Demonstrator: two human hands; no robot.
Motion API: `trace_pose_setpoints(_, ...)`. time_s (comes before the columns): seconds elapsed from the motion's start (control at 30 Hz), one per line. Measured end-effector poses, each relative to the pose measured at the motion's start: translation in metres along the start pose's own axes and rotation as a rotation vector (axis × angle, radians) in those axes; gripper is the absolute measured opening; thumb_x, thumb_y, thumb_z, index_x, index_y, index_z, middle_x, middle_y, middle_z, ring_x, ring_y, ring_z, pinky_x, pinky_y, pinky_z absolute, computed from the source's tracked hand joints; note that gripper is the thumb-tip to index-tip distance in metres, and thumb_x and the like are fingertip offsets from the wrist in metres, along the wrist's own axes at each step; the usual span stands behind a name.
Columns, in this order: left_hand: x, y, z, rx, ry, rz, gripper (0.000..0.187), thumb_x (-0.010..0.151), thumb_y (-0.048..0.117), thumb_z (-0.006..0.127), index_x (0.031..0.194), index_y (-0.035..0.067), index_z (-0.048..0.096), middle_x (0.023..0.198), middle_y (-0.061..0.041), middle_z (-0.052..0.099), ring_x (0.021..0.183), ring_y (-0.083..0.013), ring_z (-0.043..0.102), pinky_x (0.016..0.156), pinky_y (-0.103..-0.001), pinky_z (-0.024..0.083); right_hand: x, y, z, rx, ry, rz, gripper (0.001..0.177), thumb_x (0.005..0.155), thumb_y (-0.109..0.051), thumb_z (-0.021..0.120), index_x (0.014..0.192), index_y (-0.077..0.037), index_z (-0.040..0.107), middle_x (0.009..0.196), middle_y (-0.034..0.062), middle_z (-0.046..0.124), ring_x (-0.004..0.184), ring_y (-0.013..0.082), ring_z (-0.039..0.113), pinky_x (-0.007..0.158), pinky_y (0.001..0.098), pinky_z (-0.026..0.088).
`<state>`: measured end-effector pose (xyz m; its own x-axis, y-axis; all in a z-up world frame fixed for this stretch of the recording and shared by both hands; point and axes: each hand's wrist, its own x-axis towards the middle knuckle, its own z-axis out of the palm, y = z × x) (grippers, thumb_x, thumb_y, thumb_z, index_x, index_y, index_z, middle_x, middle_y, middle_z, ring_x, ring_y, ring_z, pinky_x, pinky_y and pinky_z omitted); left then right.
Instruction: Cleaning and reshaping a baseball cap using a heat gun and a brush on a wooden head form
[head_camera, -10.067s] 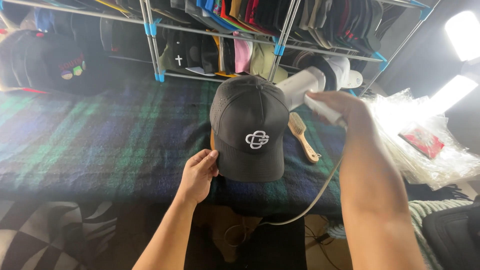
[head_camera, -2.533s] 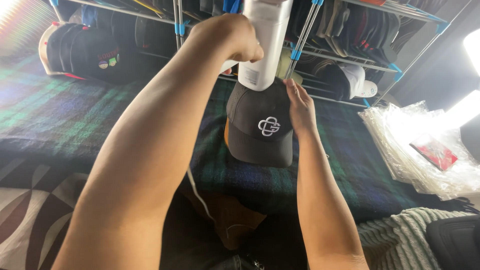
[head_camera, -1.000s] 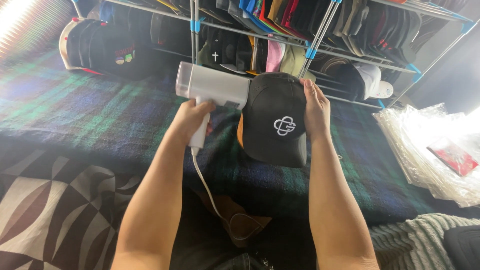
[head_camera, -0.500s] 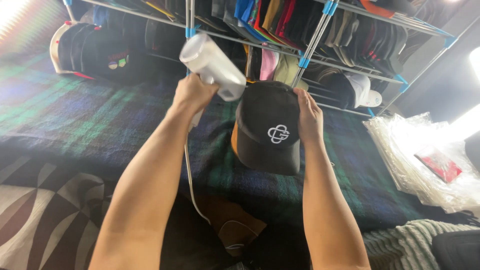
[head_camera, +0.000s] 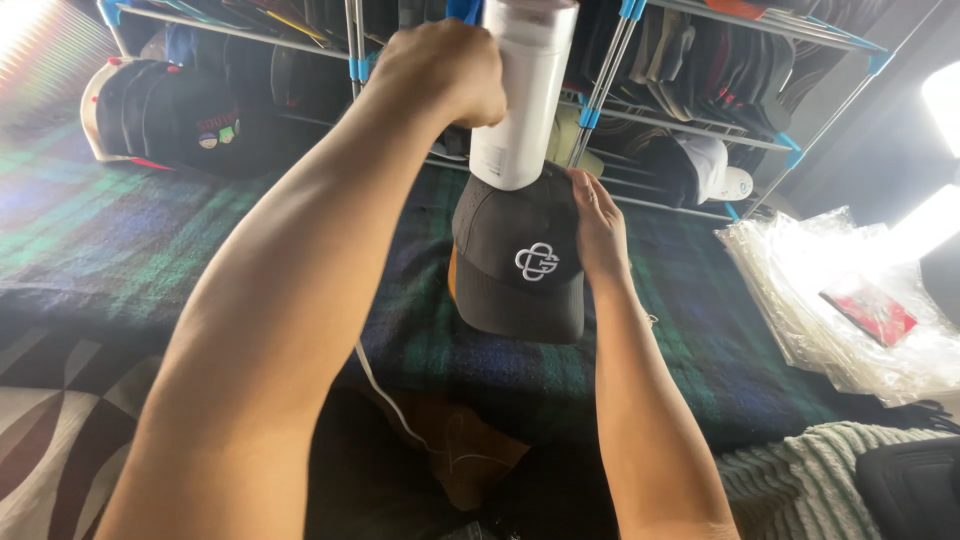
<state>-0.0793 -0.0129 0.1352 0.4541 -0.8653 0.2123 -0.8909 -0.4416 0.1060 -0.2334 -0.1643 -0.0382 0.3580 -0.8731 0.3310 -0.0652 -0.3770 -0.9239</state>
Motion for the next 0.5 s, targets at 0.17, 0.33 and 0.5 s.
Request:
trace_pose_setpoints(0.17, 0.047, 0.008, 0.013, 0.073, -0.036, -0.018, 0.034, 0.089, 0.017, 0.058, 0.122, 0.012, 0.067, 0.116, -0.01, 0.067, 0.106, -0.0353, 0.065, 0.083, -0.048, 0.053, 0.001, 0.012, 0.0, -0.072, 0.027, -0.108, 0.072, 0.084, -0.069, 0.05, 0.133, -0.019, 0.065, 0.14, 0.0032, 0.061, 0.134, 0.0174, 0.055, 0.112, 0.0332, 0.04)
trace_pose_setpoints(0.33, 0.114, 0.007, 0.05, 0.076, -0.011, -0.1, 0.004, 0.086, 0.011, 0.063, 0.087, 0.014, 0.063, 0.074, -0.001, 0.057, 0.069, -0.0231, 0.058, 0.055, -0.034, 0.044, -0.011, 0.008, 0.001, -0.03, 0.057, -0.055, 0.085, 0.075, -0.076, 0.053, 0.137, -0.019, 0.061, 0.146, 0.0051, 0.059, 0.14, 0.0215, 0.052, 0.114, 0.0384, 0.038)
trace_pose_setpoints(0.5, 0.118, -0.03, 0.057, -0.085, -0.003, -0.172, 0.04, 0.086, 0.037, 0.074, 0.12, 0.019, 0.063, 0.11, -0.004, 0.068, 0.109, -0.0351, 0.063, 0.091, -0.047, 0.051, -0.023, 0.008, 0.003, 0.212, 0.111, -0.009, 0.065, 0.088, -0.057, 0.053, 0.139, -0.018, 0.062, 0.154, 0.0092, 0.055, 0.142, 0.0227, 0.052, 0.112, 0.0346, 0.045)
